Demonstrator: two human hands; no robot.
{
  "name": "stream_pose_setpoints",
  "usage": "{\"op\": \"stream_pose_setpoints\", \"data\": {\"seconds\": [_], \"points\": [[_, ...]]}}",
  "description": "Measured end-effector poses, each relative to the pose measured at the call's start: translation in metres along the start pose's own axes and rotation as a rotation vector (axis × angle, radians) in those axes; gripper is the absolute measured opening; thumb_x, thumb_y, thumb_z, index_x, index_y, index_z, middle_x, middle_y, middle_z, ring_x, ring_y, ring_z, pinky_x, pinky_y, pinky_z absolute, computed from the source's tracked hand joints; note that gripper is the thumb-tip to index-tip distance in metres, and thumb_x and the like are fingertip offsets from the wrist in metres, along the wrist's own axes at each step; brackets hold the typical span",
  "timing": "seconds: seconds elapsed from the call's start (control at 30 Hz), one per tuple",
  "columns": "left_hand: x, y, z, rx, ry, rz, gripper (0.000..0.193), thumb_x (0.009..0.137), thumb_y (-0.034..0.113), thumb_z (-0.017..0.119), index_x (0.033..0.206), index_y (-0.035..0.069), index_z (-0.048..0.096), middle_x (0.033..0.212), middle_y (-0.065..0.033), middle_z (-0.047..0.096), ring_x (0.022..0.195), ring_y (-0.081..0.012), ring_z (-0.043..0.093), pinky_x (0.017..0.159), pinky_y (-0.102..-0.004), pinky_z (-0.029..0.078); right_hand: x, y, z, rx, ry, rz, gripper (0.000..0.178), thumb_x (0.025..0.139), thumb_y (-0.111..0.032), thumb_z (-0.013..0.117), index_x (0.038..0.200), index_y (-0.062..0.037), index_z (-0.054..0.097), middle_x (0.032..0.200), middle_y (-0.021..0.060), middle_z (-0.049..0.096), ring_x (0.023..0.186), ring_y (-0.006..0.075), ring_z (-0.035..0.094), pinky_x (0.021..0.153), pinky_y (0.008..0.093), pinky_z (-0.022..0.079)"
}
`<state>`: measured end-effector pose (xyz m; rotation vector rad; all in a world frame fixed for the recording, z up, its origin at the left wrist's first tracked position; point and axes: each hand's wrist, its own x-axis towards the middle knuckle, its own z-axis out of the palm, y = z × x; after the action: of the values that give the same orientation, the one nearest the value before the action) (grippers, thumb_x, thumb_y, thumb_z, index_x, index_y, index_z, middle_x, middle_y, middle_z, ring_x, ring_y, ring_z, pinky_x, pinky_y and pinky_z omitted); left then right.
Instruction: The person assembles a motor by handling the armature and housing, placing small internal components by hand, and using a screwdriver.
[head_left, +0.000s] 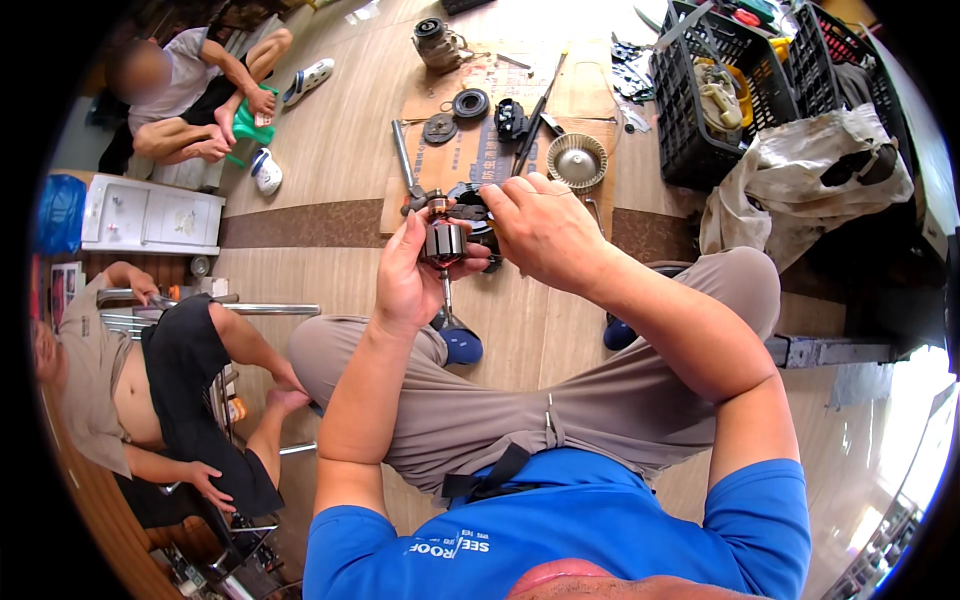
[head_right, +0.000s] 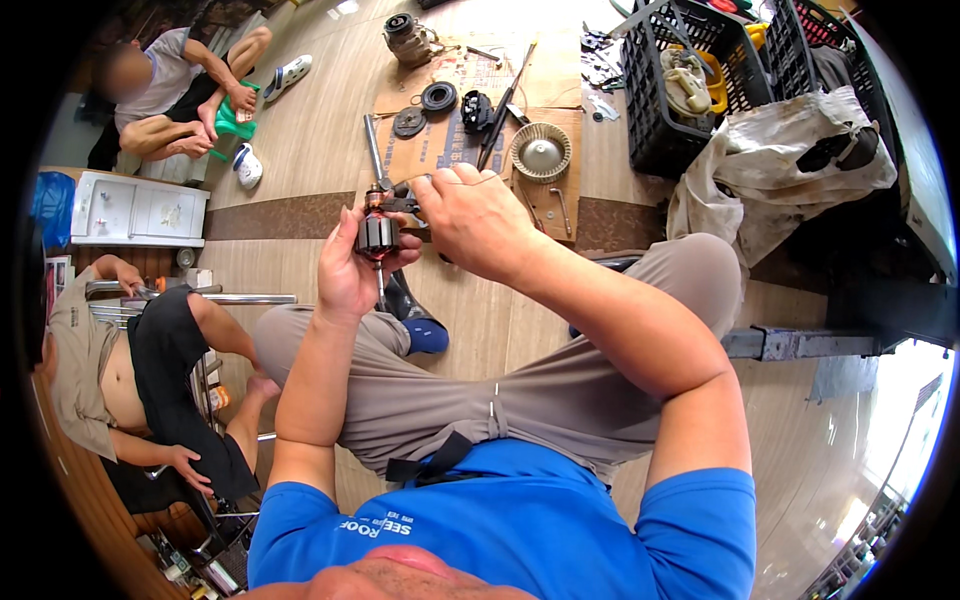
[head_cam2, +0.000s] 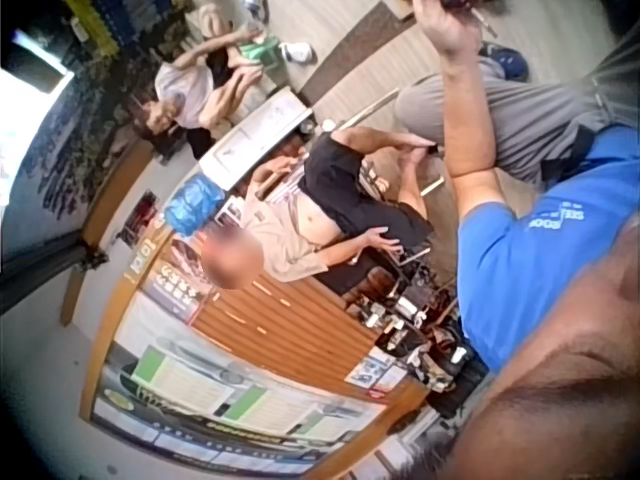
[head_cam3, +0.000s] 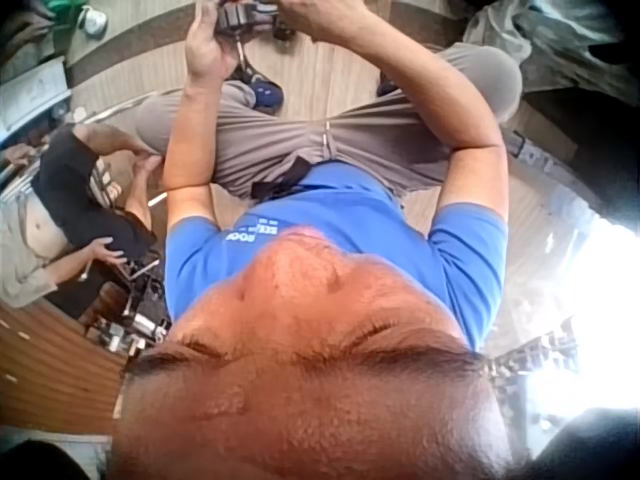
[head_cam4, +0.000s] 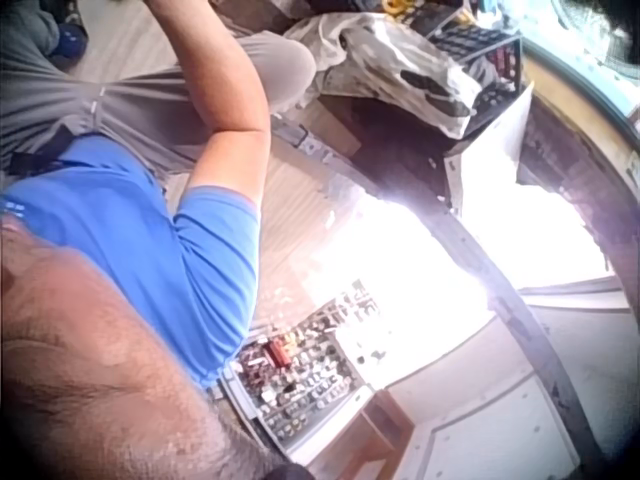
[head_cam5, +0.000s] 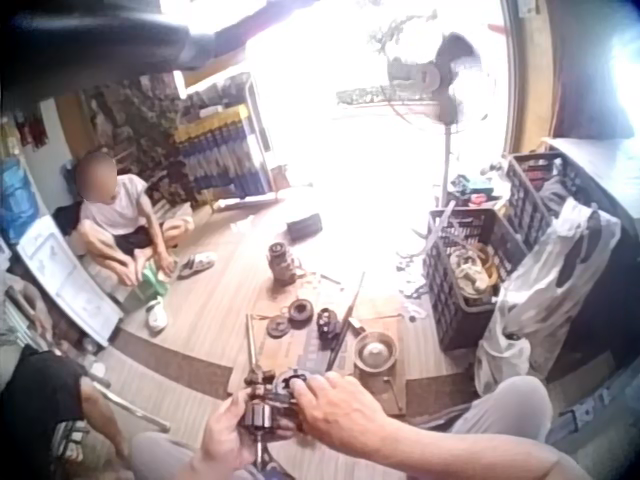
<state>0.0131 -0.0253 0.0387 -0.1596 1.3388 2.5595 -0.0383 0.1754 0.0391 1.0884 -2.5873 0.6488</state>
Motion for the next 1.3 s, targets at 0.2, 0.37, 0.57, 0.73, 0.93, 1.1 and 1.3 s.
{"op": "stream_pose_setpoints", "data": {"seconds": [0.2, 0.37, 0.57, 0.73, 0.93, 1.1, 1.3], "points": [[0.001, -0.001, -0.005, -0.017, -0.014, 0.008, 0.045, 0.104, 0.039, 0.037, 0.124, 0.001, 0.047, 0.109, -0.0181, 0.063, 0.087, -0.0313, 0.070, 0.074, -0.0430, 0.061, -0.002, 0.004, 0.001, 0.181, 0.098, 0.023, 0.027, 0.080, -0.011, 0.059, 0.105, -0.0030, 0.059, 0.092, 0.0136, 0.062, 0.082, 0.0253, 0.061, 0.069, 0.0375, 0.050], [0.000, 0.000, -0.010, -0.014, 0.006, -0.005, 0.050, 0.104, 0.041, 0.034, 0.132, 0.001, 0.045, 0.118, -0.0194, 0.060, 0.091, -0.0318, 0.069, 0.077, -0.0411, 0.060, -0.007, 0.022, -0.005, 1.396, -0.669, 0.551, 0.023, 0.098, -0.021, 0.053, 0.109, -0.0026, 0.063, 0.100, 0.0126, 0.068, 0.072, 0.0180, 0.064, 0.063, 0.0303, 0.052], [0.001, 0.003, -0.005, -0.244, -0.095, -0.082, 0.046, 0.104, 0.038, 0.032, 0.131, 0.003, 0.046, 0.125, -0.0276, 0.056, 0.091, -0.0319, 0.069, 0.076, -0.0393, 0.060, -0.013, 0.017, 0.007, 1.733, -0.745, 0.601, 0.031, 0.102, -0.027, 0.048, 0.112, 0.0002, 0.058, 0.102, 0.0131, 0.068, 0.084, 0.0199, 0.069, 0.068, 0.0343, 0.059], [0.001, 0.003, -0.007, -0.158, -0.013, -0.051, 0.044, 0.104, 0.037, 0.032, 0.129, 0.004, 0.047, 0.124, -0.0272, 0.057, 0.092, -0.0325, 0.069, 0.077, -0.0403, 0.060, -0.011, 0.013, 0.002, 1.697, -0.749, 0.695, 0.031, 0.102, -0.029, 0.049, 0.108, -0.0007, 0.059, 0.095, 0.0101, 0.068, 0.078, 0.0177, 0.069, 0.066, 0.0323, 0.058], [0.000, -0.007, -0.017, -0.036, -0.019, -0.062, 0.046, 0.104, 0.040, 0.034, 0.130, 0.004, 0.047, 0.117, -0.0247, 0.060, 0.093, -0.0328, 0.068, 0.078, -0.0416, 0.060, -0.010, 0.020, 0.020, 1.250, -0.574, 0.570, 0.027, 0.101, -0.032, 0.051, 0.102, -0.0075, 0.064, 0.079, -0.0015, 0.060, 0.059, 0.0062, 0.052, 0.051, 0.0198, 0.042], [-0.002, -0.002, -0.007, -0.077, 0.013, -0.063, 0.043, 0.104, 0.038, 0.033, 0.128, 0.004, 0.047, 0.117, -0.0215, 0.061, 0.090, -0.0344, 0.069, 0.076, -0.0428, 0.059, -0.004, 0.017, 0.009, 1.526, -0.505, 0.714, 0.030, 0.102, -0.032, 0.050, 0.086, -0.0070, 0.057, 0.070, -0.0037, 0.049, 0.052, 0.0043, 0.038, 0.045, 0.0197, 0.029], [-0.004, -0.008, -0.005, -0.021, -0.035, -0.097, 0.045, 0.104, 0.040, 0.032, 0.130, 0.006, 0.047, 0.120, -0.0231, 0.060, 0.090, -0.0317, 0.069, 0.075, -0.0410, 0.060, -0.003, 0.027, 0.023, 1.813, -0.362, 0.829, 0.029, 0.102, -0.030, 0.048, 0.094, -0.0048, 0.059, 0.073, 0.0004, 0.057, 0.045, 0.0045, 0.039, 0.037, 0.0200, 0.025]]}}
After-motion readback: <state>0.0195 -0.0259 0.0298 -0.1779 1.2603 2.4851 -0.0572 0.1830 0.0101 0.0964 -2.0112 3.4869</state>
